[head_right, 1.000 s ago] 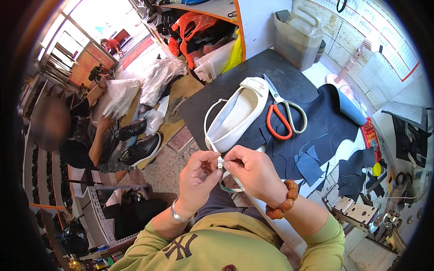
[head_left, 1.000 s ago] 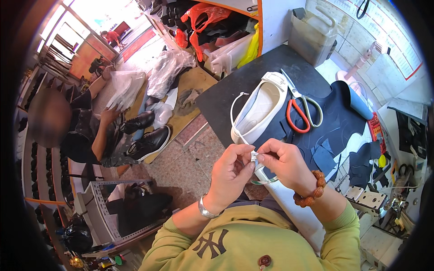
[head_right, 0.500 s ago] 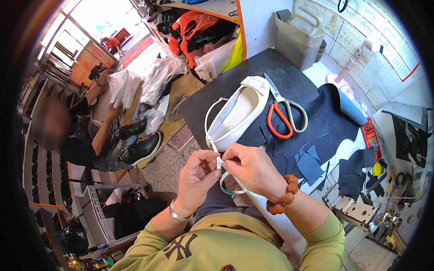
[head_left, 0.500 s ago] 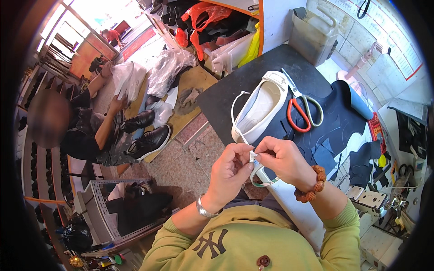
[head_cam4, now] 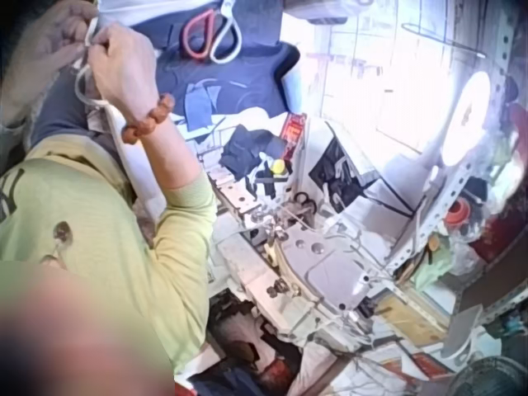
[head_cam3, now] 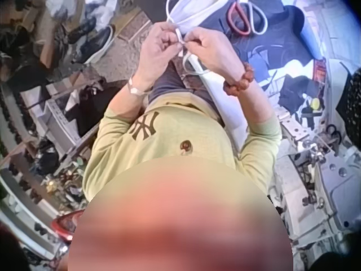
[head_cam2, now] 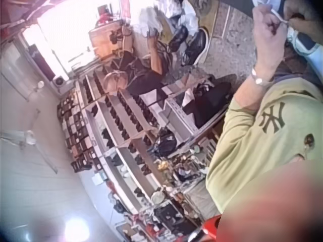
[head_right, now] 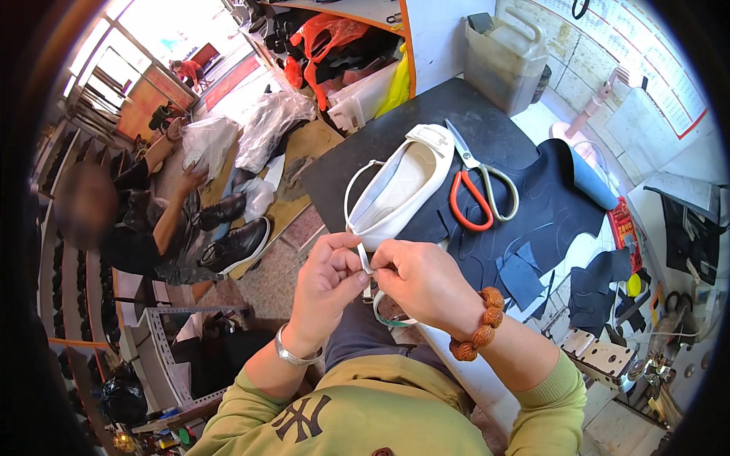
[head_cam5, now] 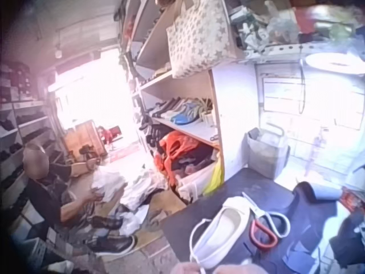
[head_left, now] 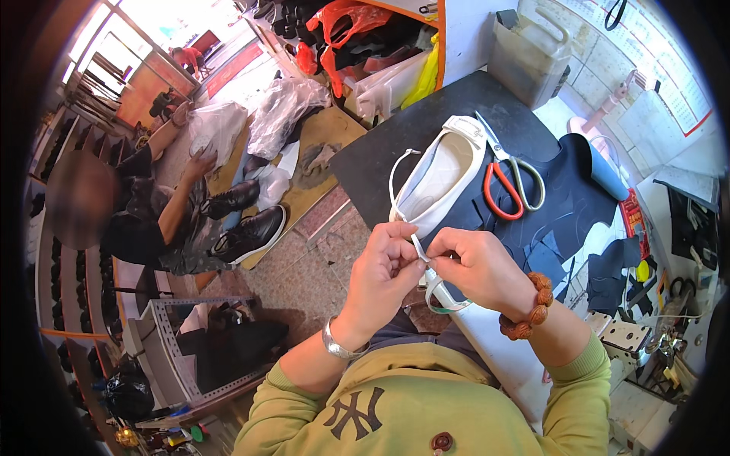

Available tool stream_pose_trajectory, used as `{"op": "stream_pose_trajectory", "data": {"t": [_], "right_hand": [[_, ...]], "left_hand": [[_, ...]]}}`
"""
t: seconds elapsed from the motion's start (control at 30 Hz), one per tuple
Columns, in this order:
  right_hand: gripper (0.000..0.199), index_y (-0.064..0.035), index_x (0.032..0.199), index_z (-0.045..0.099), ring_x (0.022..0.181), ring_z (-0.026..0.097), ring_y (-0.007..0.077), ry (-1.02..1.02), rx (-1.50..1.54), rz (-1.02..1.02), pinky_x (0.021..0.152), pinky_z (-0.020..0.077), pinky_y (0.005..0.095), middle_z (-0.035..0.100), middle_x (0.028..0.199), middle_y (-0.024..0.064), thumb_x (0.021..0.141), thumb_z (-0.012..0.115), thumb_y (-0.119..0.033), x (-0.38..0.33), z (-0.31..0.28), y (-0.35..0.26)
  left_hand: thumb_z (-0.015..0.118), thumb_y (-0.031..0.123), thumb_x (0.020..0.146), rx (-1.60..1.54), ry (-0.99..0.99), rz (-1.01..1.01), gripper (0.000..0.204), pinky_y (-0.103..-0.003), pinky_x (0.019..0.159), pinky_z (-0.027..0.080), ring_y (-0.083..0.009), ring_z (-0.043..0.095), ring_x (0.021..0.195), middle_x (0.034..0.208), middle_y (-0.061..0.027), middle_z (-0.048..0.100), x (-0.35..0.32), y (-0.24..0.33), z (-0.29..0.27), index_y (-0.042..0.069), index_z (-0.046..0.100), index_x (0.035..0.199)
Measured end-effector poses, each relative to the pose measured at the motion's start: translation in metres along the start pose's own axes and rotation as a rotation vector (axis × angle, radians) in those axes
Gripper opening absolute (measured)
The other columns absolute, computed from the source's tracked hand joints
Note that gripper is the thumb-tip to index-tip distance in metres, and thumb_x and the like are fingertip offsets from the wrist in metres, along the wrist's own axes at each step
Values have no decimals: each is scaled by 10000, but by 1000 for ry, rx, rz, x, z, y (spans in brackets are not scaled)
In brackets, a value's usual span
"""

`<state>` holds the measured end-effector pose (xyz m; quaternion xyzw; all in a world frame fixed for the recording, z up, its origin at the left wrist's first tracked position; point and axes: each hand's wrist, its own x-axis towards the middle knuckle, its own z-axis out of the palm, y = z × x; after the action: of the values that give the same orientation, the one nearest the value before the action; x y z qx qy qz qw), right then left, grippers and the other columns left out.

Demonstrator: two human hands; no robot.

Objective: The person cuts a white strap with scissors, threads it through a white shoe, and sews the strap to the shoe using a sewing machine. The person handles the strap and shoe throughout the process.

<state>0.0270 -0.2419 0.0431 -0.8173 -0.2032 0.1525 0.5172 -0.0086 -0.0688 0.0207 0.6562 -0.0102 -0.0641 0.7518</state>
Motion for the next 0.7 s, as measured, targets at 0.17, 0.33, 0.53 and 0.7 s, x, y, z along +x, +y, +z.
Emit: {"op": "stream_pose_trajectory", "data": {"t": [0.17, 0.33, 0.53, 0.7], "right_hand": [[119, -25, 844, 617, 706, 626, 341, -4, -92, -40, 622, 477, 408, 650, 761, 155, 825, 560, -128, 3, -1, -1], [79, -36, 822, 588, 694, 613, 347, 27, -150, -61, 622, 472, 428, 637, 762, 139, 821, 551, -106, 0, 5, 1], [53, -62, 846, 583, 645, 603, 330, 229, -381, -174, 546, 476, 387, 606, 791, 89, 817, 615, -93, -10, 23, -3], [96, -74, 873, 584, 624, 595, 309, 204, -302, -316, 514, 475, 378, 566, 778, 86, 799, 640, -46, -35, 26, -6]], "left_hand": [[587, -94, 817, 116, -1, -2, 348, -179, 576, 405, -16, 482, 648, 744, 26, 526, 7, 1, -2, 17, 462, 1121], [563, -118, 788, 77, 11, -66, 293, -171, 570, 394, -7, 471, 644, 724, 33, 512, 9, 2, -1, 23, 475, 1029], [524, -138, 771, -167, 65, -10, 238, -182, 573, 398, -31, 466, 640, 749, 13, 491, 12, -5, 4, 48, 462, 907], [543, -93, 809, -180, 69, -51, 183, -202, 583, 423, -62, 519, 667, 791, -18, 556, 16, -13, 1, 55, 476, 892]]}}
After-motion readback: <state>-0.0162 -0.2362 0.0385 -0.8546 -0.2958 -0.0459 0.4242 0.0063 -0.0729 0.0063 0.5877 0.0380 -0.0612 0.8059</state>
